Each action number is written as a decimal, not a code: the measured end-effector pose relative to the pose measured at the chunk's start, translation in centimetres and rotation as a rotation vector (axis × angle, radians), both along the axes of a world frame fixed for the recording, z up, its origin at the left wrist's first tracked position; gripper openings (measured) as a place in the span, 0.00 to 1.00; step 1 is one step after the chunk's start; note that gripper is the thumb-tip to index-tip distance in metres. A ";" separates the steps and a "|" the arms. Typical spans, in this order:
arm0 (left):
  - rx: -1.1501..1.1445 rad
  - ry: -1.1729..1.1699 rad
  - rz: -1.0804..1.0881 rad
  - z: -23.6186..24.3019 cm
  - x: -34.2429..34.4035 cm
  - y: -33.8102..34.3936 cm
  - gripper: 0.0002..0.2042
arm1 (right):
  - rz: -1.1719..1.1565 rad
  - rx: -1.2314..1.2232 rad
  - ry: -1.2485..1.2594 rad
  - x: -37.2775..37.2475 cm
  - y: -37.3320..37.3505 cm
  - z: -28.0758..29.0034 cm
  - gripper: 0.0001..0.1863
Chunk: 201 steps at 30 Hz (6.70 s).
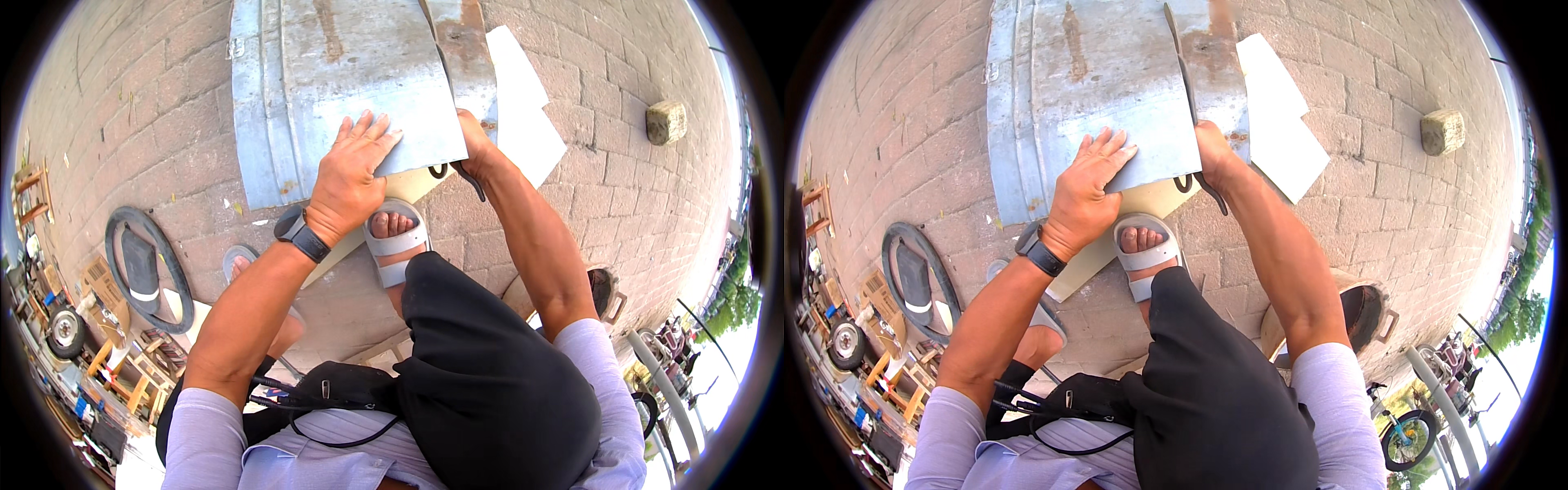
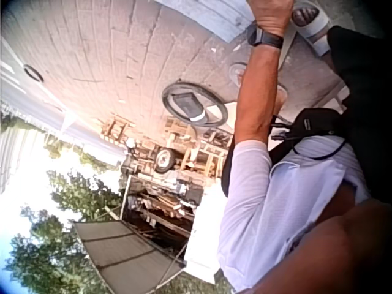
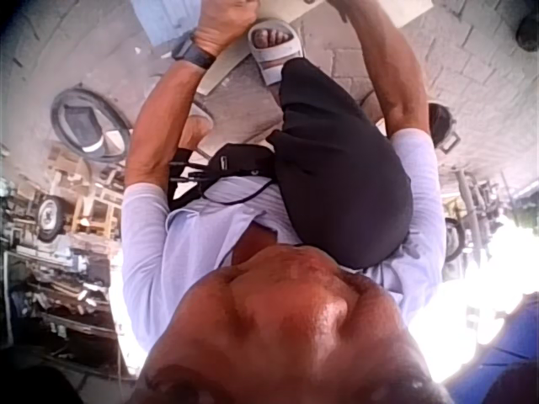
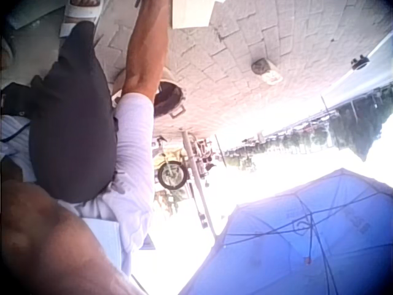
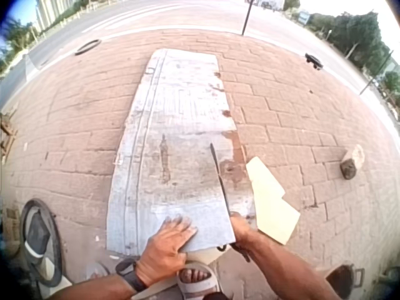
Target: The person sits on the ground and uses large metal shears to cut a rectangular sheet of galvanized metal. They hold the sheet steady with one hand while operating the shears with the other to trim the edges and separate a smaller piece.
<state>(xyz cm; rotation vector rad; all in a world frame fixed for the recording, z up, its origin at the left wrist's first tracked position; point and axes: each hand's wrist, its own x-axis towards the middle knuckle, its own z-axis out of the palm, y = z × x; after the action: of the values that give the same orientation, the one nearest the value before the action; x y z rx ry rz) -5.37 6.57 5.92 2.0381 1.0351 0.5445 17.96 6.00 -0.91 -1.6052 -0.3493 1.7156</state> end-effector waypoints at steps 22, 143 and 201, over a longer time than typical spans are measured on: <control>0.005 -0.022 0.011 0.2 -0.4 -0.7 0.31 | 0.301 -0.119 -0.126 1.2 0.7 2.7 0.24; -1.103 -0.794 1.121 -4.1 -33.7 -15.0 0.16 | 0.844 -0.085 -0.365 -4.7 -10.5 14.9 0.21; -0.993 -0.951 1.772 3.4 -25.7 -14.0 0.21 | 0.982 -0.411 0.154 -8.5 1.9 7.4 0.32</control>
<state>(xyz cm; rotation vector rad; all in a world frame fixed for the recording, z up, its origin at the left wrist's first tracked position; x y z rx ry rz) -31.08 -7.42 9.32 -0.4301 1.6621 1.2407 9.41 7.87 6.46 -1.6803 -0.8484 2.7729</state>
